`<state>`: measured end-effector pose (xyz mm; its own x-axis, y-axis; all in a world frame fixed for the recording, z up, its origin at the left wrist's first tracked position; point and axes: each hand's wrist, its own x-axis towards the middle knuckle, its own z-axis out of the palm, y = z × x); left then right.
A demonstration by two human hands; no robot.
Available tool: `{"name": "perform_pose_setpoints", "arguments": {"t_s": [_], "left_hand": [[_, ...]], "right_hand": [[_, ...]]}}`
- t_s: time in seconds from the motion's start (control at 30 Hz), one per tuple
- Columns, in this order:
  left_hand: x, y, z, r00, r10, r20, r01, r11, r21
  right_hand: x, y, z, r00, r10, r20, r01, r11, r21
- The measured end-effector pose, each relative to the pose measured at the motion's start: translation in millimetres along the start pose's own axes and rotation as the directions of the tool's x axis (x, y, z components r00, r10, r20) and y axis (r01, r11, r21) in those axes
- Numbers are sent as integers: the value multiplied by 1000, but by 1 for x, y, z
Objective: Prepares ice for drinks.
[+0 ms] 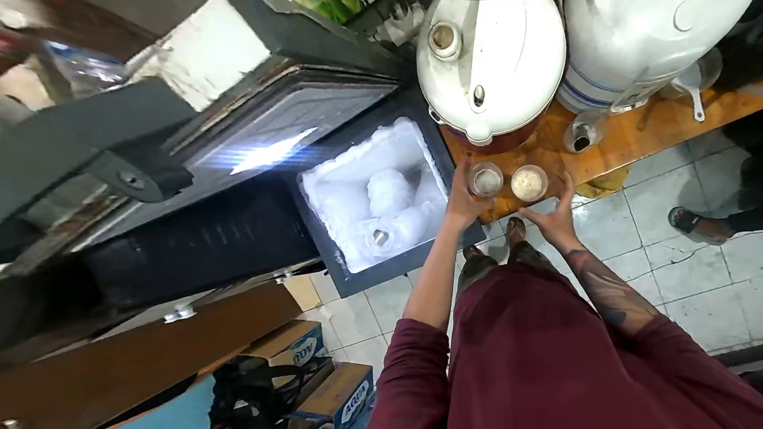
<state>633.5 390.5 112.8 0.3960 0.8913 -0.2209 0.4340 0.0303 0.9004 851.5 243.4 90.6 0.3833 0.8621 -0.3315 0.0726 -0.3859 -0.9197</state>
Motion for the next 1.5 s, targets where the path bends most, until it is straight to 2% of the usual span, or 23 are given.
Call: {"name": "perform_pose_setpoints", "arguments": {"t_s": [0.1,0.13,0.2,0.27,0.37,0.4,0.47,0.53,0.6,0.63,0.7,0.73,0.77,0.83,0.87,0.93,1.0,1.1,1.17,1.23,1.3,1.4,1.5], "left_hand": [[-33,-5,-11,986,-24,-163,18,999,-39],[-54,-4,-14,974,-15,-226,7,999,-37],[-102,-6,-15,955,18,-296,-16,1000,10],[-141,-16,-13,953,169,-250,-146,984,107],[-180,-30,-16,899,438,11,-427,871,240],[-188,-38,-24,880,470,64,-467,834,295],[-201,-66,-58,885,466,10,-432,812,394],[-217,-106,-117,905,410,-110,-343,859,380],[-245,-153,-179,950,250,-189,-174,921,348],[-258,-177,-206,966,136,-219,-48,929,366],[-278,-209,-247,950,-126,-285,222,916,334],[-281,-216,-259,918,-175,-356,288,911,294],[-275,-218,-268,887,-196,-417,320,913,253],[-244,-217,-280,849,-280,-448,382,912,153],[-225,-216,-284,834,-333,-440,415,904,103],[-189,-215,-285,776,-472,-418,525,851,12],[-160,-223,-281,709,-568,-418,618,786,-20],[-142,-237,-277,668,-654,-355,696,718,-12],[-152,-236,-283,685,-629,-367,688,724,43],[-174,-234,-286,750,-541,-381,625,768,139],[-201,-233,-283,803,-479,-354,576,777,255],[-230,-236,-274,796,-438,-419,573,768,286],[-240,-232,-272,735,-429,-525,581,797,162]], "right_hand": [[-29,40,-21,994,88,-63,-87,996,25],[-41,49,-22,989,144,-28,-144,989,15],[-69,47,-17,972,176,156,-174,984,-28],[-85,31,11,926,106,363,-80,993,-84],[-98,-12,89,772,-40,635,183,970,-162],[-105,-26,118,716,-57,696,226,962,-154],[-117,-53,180,620,-11,785,232,958,-170],[-124,-78,239,467,-57,882,309,946,-102],[-136,-107,279,310,-125,942,295,955,29],[-140,-122,297,286,-196,938,269,956,118],[-133,-149,339,344,-297,891,310,931,191],[-116,-152,362,395,-290,871,375,917,135],[-93,-149,387,465,-253,848,435,900,30],[-41,-122,432,617,-54,785,472,824,-314],[-18,-104,452,645,70,761,465,755,-463],[10,-69,480,597,246,763,523,602,-603],[20,-51,501,519,338,785,634,463,-619],[25,-33,517,489,366,792,692,390,-608],[21,-36,524,566,372,736,649,350,-676],[13,-50,536,642,349,682,644,238,-727],[4,-69,549,669,329,666,666,132,-734],[-6,-91,563,633,342,695,724,57,-688],[-15,-84,573,581,426,694,756,34,-654]]}}
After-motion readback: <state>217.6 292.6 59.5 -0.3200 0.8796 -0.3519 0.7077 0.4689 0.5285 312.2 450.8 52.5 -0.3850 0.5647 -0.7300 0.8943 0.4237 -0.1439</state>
